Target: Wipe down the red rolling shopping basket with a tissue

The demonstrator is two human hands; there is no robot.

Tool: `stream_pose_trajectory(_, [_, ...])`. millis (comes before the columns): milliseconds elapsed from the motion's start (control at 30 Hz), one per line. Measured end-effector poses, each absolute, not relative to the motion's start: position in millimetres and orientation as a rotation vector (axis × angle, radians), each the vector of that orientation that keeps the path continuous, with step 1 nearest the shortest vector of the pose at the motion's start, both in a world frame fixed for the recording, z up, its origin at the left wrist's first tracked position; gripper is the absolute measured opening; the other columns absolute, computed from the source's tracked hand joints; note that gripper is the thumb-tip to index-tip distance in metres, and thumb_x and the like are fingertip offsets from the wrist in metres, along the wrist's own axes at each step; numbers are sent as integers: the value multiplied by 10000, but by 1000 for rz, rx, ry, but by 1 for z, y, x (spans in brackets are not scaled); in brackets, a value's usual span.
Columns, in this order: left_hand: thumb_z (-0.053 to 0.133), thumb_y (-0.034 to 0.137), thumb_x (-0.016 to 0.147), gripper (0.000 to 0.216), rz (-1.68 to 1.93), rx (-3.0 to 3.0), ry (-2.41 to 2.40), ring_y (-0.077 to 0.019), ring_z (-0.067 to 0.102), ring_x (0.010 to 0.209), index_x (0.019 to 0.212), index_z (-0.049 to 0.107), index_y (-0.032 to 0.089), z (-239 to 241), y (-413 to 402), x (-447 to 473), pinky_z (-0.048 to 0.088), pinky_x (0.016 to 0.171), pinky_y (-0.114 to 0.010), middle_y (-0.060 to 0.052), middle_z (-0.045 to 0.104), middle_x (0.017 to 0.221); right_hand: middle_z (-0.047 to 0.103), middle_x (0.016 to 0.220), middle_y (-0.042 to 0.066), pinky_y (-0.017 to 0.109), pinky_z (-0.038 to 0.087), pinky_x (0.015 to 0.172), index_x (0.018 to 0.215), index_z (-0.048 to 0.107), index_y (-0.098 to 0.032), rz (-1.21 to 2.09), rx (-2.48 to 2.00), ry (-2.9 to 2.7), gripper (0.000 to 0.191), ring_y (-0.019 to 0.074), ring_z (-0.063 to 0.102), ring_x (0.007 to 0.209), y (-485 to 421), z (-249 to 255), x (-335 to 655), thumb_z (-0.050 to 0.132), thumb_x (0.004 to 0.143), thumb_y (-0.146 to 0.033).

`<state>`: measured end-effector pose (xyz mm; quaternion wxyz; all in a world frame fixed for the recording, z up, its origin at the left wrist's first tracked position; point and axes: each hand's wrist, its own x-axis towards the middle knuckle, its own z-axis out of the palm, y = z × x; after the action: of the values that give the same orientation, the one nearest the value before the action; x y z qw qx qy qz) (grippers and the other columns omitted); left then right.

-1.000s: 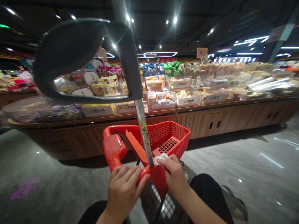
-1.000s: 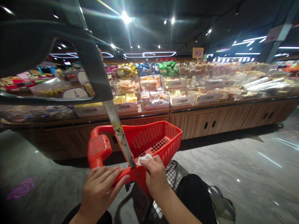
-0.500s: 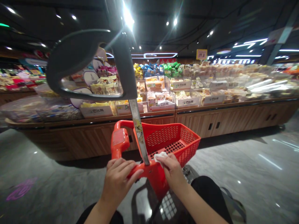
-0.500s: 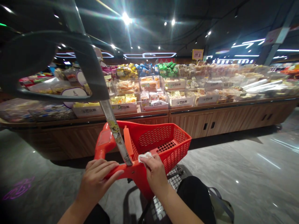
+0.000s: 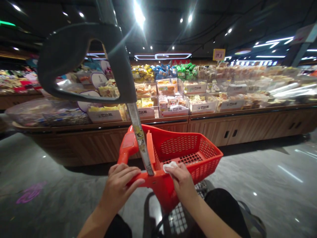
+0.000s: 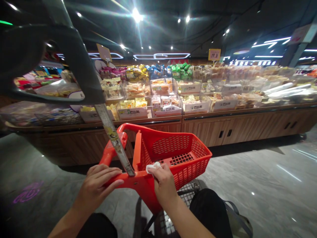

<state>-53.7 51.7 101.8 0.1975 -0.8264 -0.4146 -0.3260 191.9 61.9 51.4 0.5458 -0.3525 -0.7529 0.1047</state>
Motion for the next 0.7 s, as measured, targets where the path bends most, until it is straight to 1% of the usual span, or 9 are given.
stream_pose_trajectory(167, [634,445,783,243,-786,-2327,-1146,-178,609,818,951,639,270,106,51,-60,347,818,-377,34,726,922,709,1029,33,350,491,780,1060,666,-237,273,-759,-1848,330,198,573,867,58,50,187,469,864,-58])
stream_pose_trajectory(233, [617,431,796,229,-716,-2268,-1204,-201,608,862,968,625,280,108,46,-57,325,815,-399,36,721,960,715,989,39,347,493,780,1023,675,-228,291,-828,-1829,342,201,587,865,63,49,190,467,837,-29])
stream_pose_trajectory(367, [616,416,786,247,-675,-2135,-1306,-253,599,930,982,611,265,108,37,-38,302,817,-433,-1,702,1050,723,911,36,334,496,762,931,694,-222,374,-1010,-1825,313,204,622,834,81,59,198,514,793,-6])
stream_pose_trajectory(433, [625,436,774,243,-678,-2135,-1342,-246,600,896,951,622,269,107,36,-28,295,802,-421,0,709,999,716,924,33,314,494,778,940,688,-221,436,-966,-1839,292,189,631,850,88,71,196,517,813,-21])
stream_pose_trajectory(533, [609,403,792,153,-729,-2120,-1410,-206,594,796,863,637,270,106,36,-17,271,789,-410,21,707,841,677,958,29,270,481,813,1003,668,-222,526,-795,-1928,247,156,622,890,96,89,184,539,849,-78])
stream_pose_trajectory(600, [612,360,795,100,-783,-2106,-1453,-188,585,768,817,640,266,105,36,-16,263,786,-401,32,694,784,629,972,31,241,478,790,1028,662,-219,560,-707,-2069,233,138,607,873,106,94,173,556,853,-108])
stream_pose_trajectory(700, [629,333,786,69,-839,-2109,-1501,-181,579,781,813,646,273,103,37,-18,268,786,-386,38,690,779,572,935,25,209,461,702,956,693,-213,581,-598,-2307,180,118,566,775,129,94,158,584,836,-134])
